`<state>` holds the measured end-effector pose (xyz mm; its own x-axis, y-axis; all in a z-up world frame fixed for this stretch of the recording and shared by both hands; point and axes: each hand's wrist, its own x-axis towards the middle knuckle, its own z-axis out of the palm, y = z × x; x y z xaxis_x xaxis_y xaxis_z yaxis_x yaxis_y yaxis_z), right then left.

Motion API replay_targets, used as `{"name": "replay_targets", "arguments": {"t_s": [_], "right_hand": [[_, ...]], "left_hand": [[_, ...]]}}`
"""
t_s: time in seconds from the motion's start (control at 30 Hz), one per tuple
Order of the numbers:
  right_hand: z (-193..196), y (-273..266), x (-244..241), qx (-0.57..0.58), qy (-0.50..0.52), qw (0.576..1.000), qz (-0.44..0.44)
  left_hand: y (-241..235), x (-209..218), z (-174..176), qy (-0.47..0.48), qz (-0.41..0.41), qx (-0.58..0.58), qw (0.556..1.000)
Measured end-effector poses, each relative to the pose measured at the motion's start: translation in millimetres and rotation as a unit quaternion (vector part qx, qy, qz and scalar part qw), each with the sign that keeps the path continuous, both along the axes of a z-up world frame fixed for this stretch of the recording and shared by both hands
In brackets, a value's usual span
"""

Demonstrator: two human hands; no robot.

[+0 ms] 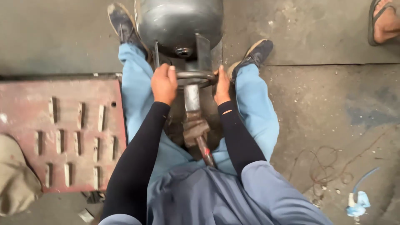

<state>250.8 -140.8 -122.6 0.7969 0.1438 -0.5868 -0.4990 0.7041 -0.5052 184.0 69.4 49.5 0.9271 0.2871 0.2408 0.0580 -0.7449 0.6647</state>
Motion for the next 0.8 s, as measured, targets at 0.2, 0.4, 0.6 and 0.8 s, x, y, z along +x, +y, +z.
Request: {"name": "replay_targets", "arguments": {"t_s": [0.2, 0.4, 0.6, 0.8], "right_hand": [[59, 2, -61, -0.349, -0.169, 0.909, 0.154], [34, -24, -107, -0.463, -0.154, 0.841, 0.233], [64, -56, -109, -0.679, -0.498, 0.480, 0.244], [149, -90, -194, -0.533, -0.259, 0.669, 0.448]], "left_hand": [[-3, -88, -142, 0.115, 0.264, -0.259, 0.922], [-44, -136, -189, 0.178, 0.379, -0.342, 0.841], [-34, -134, -85, 0.105, 0.355, -0.211, 0.904], [16, -301, 107, 0.025, 0.059, -0.082, 0.995]]}}
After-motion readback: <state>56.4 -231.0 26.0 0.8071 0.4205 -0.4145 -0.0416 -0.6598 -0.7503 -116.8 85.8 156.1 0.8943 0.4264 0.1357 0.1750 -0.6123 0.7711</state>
